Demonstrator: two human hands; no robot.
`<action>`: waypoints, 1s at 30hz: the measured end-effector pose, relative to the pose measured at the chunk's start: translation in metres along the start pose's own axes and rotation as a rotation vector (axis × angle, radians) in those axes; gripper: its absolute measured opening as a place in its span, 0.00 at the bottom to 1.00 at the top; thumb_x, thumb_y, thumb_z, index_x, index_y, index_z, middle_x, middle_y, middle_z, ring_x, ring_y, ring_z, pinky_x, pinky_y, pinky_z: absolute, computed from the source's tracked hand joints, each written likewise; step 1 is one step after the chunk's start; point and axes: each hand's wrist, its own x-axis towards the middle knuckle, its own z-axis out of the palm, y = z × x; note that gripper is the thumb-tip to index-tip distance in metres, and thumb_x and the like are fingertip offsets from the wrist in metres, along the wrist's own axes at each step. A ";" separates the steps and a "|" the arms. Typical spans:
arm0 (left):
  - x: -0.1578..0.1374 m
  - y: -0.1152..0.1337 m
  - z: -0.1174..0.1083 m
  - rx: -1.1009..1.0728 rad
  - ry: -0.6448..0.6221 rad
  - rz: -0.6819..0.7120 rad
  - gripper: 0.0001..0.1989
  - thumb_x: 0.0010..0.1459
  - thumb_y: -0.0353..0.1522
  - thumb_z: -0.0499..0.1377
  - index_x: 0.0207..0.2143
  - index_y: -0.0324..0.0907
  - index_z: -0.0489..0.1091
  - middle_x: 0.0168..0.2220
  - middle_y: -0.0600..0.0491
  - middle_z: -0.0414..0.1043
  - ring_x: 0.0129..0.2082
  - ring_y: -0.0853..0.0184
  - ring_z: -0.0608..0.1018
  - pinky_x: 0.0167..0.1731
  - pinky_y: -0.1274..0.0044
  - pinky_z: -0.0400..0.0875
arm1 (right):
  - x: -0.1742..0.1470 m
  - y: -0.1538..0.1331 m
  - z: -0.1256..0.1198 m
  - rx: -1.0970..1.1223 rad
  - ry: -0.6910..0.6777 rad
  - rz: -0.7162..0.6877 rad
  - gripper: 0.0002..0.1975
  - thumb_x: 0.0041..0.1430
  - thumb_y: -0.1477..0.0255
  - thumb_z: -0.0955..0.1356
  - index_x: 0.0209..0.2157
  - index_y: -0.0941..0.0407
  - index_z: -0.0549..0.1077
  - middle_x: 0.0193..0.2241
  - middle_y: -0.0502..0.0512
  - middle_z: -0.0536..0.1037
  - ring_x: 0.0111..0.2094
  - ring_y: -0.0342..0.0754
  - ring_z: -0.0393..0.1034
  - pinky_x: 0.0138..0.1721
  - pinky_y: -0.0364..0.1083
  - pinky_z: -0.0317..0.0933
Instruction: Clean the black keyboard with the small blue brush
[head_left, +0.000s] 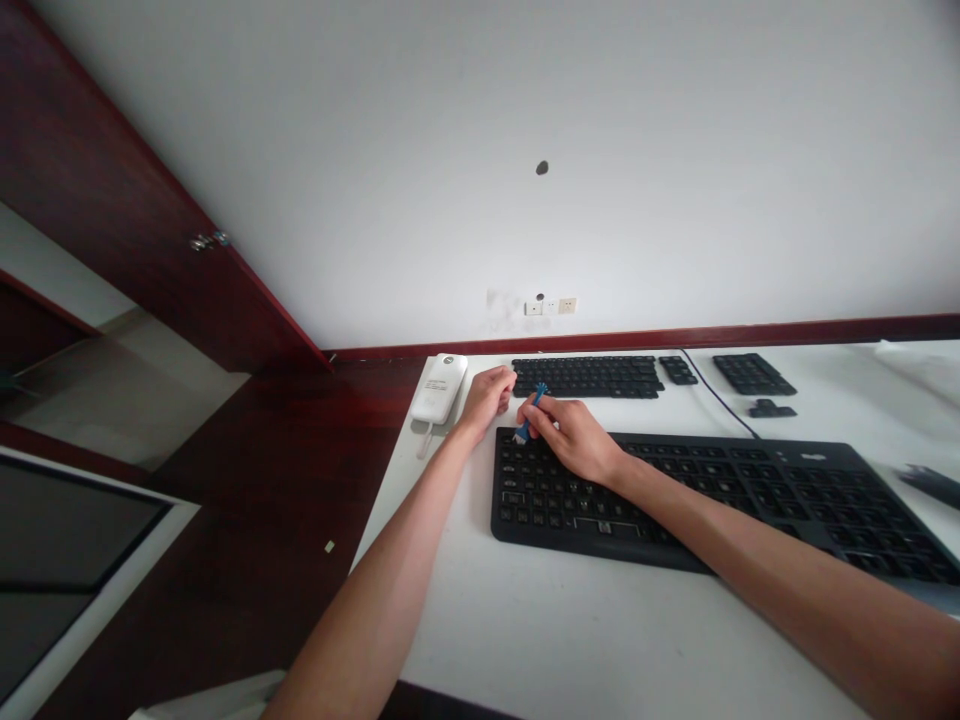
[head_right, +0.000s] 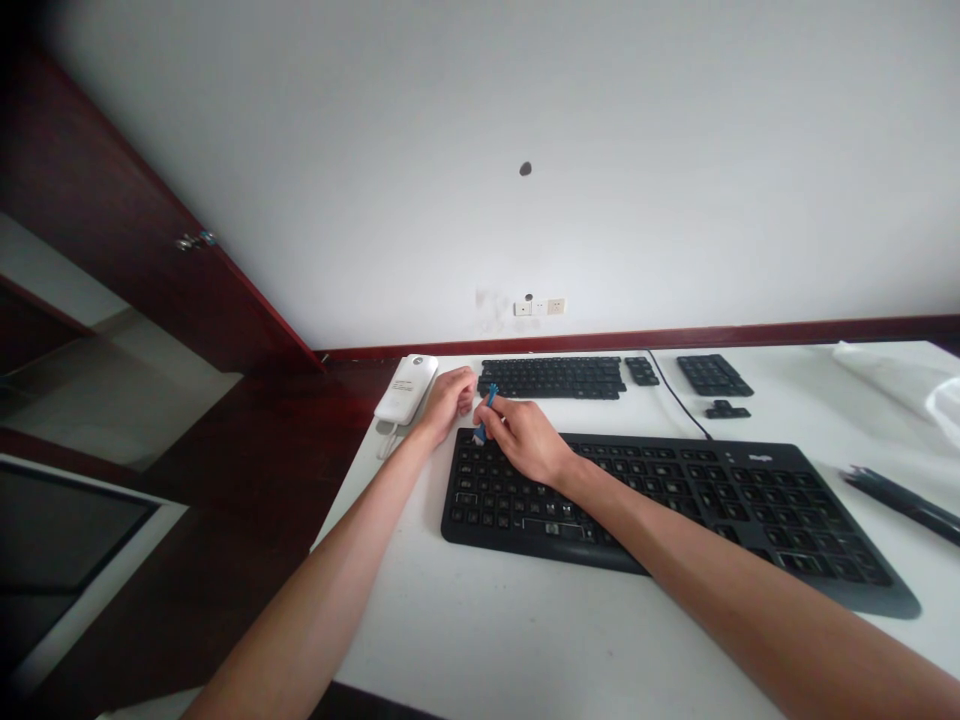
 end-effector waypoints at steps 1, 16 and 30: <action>0.000 0.000 0.000 0.005 0.003 -0.005 0.18 0.56 0.40 0.61 0.23 0.42 0.57 0.19 0.63 0.49 0.17 0.77 0.53 0.19 0.80 0.47 | 0.000 0.000 0.000 0.000 -0.001 -0.001 0.18 0.75 0.63 0.59 0.33 0.55 0.72 0.26 0.50 0.75 0.27 0.47 0.70 0.33 0.45 0.61; 0.001 -0.002 -0.001 0.018 0.000 0.006 0.17 0.57 0.39 0.59 0.22 0.43 0.56 0.17 0.63 0.48 0.17 0.77 0.53 0.19 0.80 0.47 | 0.000 0.004 0.001 -0.004 -0.005 -0.009 0.18 0.75 0.63 0.59 0.34 0.55 0.72 0.26 0.50 0.75 0.27 0.46 0.69 0.34 0.45 0.60; 0.000 -0.001 0.000 0.004 0.015 -0.027 0.18 0.56 0.40 0.61 0.22 0.43 0.57 0.17 0.63 0.48 0.16 0.77 0.52 0.19 0.80 0.47 | -0.001 0.004 0.001 -0.007 -0.003 -0.016 0.17 0.76 0.64 0.59 0.34 0.55 0.72 0.26 0.49 0.75 0.27 0.46 0.70 0.34 0.45 0.60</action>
